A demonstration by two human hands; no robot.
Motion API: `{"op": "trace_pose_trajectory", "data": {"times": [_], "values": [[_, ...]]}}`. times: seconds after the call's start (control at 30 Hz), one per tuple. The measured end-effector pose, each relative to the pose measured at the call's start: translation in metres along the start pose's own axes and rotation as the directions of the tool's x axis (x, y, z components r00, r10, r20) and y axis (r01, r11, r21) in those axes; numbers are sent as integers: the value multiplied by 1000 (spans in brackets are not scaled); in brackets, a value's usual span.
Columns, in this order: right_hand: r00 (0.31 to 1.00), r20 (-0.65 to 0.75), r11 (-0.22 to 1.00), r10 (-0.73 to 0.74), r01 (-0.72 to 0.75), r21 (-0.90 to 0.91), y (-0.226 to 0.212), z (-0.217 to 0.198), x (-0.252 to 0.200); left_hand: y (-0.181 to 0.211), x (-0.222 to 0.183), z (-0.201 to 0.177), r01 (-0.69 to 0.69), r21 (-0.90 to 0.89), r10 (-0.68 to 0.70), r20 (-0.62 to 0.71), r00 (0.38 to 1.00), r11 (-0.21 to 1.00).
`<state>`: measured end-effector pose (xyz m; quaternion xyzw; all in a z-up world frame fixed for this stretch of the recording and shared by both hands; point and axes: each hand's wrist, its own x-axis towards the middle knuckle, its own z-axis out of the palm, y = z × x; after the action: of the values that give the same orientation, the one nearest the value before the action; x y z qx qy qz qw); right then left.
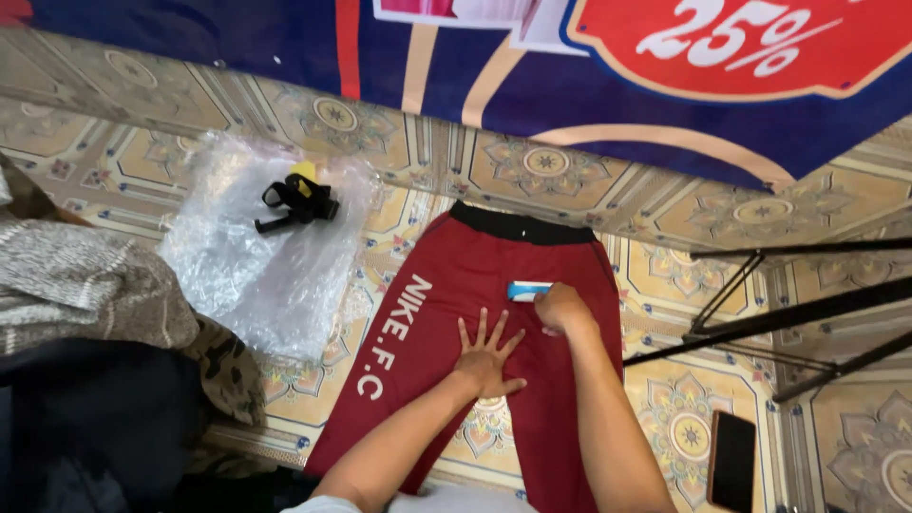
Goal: Using a lint roller to remove lint from a pair of red pants and then folding them.
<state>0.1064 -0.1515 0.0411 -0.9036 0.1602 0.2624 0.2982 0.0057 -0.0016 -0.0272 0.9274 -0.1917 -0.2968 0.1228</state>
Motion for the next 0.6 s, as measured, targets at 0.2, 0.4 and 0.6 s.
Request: {"op": "trace_pose_trajectory", "data": {"times": [0.2, 0.4, 0.6], "values": [[969, -184, 986, -166, 169, 3, 20, 43, 103, 1, -1, -2, -11, 25, 11, -15, 1000, 1000], [988, 86, 977, -127, 140, -161, -42, 36, 10, -3, 6, 6, -18, 49, 18, -3, 1000, 999], [955, -184, 968, -233, 208, -142, -48, 80, 71, -7, 5, 9, -47, 22, 48, -38, 998, 999]]}}
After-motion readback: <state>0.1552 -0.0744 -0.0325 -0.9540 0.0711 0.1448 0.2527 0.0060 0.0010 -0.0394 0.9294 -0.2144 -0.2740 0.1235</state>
